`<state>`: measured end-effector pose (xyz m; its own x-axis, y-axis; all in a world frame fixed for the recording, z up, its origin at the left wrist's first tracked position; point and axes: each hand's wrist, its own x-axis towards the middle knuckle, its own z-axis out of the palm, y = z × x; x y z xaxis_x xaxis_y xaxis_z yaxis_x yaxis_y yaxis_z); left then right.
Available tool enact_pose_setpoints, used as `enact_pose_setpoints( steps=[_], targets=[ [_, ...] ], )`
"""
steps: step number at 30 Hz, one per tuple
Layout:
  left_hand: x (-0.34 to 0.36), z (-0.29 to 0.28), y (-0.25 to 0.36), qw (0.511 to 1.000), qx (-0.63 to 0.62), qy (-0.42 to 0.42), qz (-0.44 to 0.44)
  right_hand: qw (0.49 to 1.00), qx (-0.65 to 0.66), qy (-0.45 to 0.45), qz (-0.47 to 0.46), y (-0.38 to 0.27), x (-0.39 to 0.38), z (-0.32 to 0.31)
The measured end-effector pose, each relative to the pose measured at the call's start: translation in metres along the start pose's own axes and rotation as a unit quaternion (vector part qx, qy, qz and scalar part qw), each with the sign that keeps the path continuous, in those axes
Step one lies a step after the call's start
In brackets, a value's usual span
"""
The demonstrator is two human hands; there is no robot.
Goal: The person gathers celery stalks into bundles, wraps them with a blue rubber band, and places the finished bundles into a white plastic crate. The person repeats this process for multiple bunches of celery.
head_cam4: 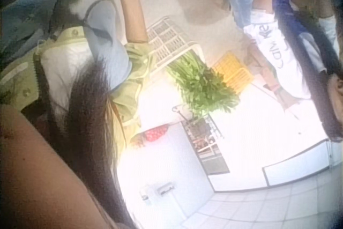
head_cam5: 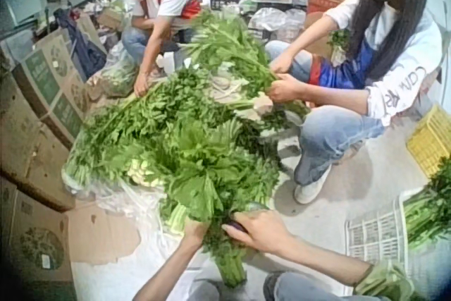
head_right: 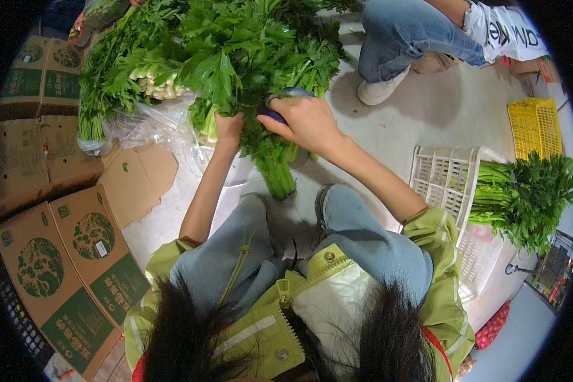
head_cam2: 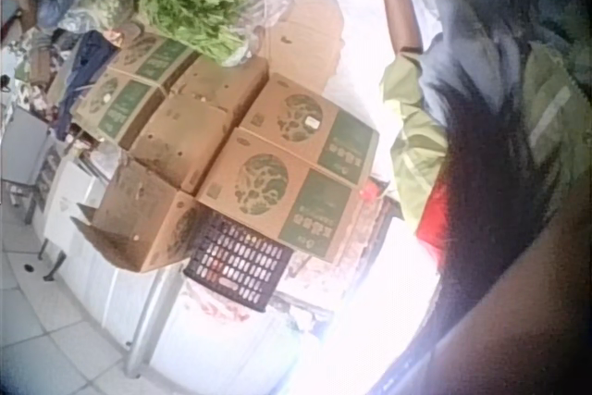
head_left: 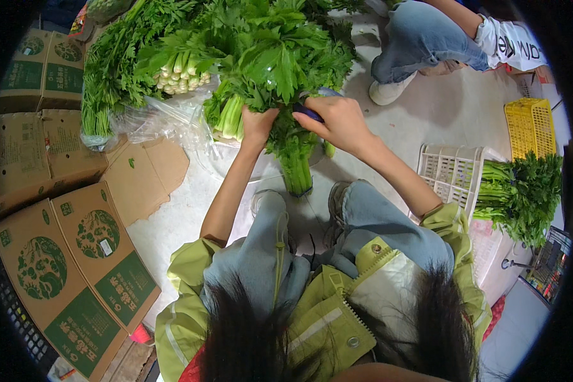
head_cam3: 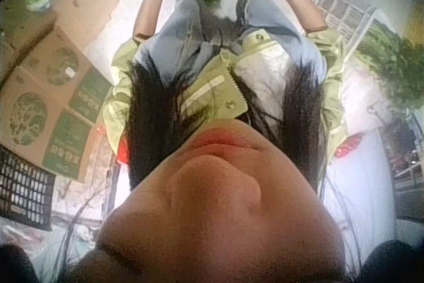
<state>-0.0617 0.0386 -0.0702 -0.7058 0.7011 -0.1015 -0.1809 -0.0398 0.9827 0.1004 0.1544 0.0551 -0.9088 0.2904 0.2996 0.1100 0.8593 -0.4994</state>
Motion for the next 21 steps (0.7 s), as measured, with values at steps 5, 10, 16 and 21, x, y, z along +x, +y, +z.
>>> enact_pose_setpoints(
  steps=[5,10,16,21],
  targets=[
    [-0.010,-0.005,0.003,0.995,-0.089,-0.046,0.001,0.997,-0.069,-0.001,0.029,0.018,-0.004,-0.008],
    [-0.018,-0.006,0.013,0.950,-0.257,0.063,-0.164,0.995,0.094,-0.031,0.019,0.024,-0.015,-0.020],
    [-0.007,-0.011,0.009,0.985,-0.169,-0.010,-0.033,0.921,0.367,0.001,0.133,0.011,-0.031,-0.022],
    [-0.009,-0.034,-0.003,0.978,-0.160,-0.052,-0.120,0.840,0.508,-0.042,0.185,0.030,-0.032,-0.010]
  ],
)
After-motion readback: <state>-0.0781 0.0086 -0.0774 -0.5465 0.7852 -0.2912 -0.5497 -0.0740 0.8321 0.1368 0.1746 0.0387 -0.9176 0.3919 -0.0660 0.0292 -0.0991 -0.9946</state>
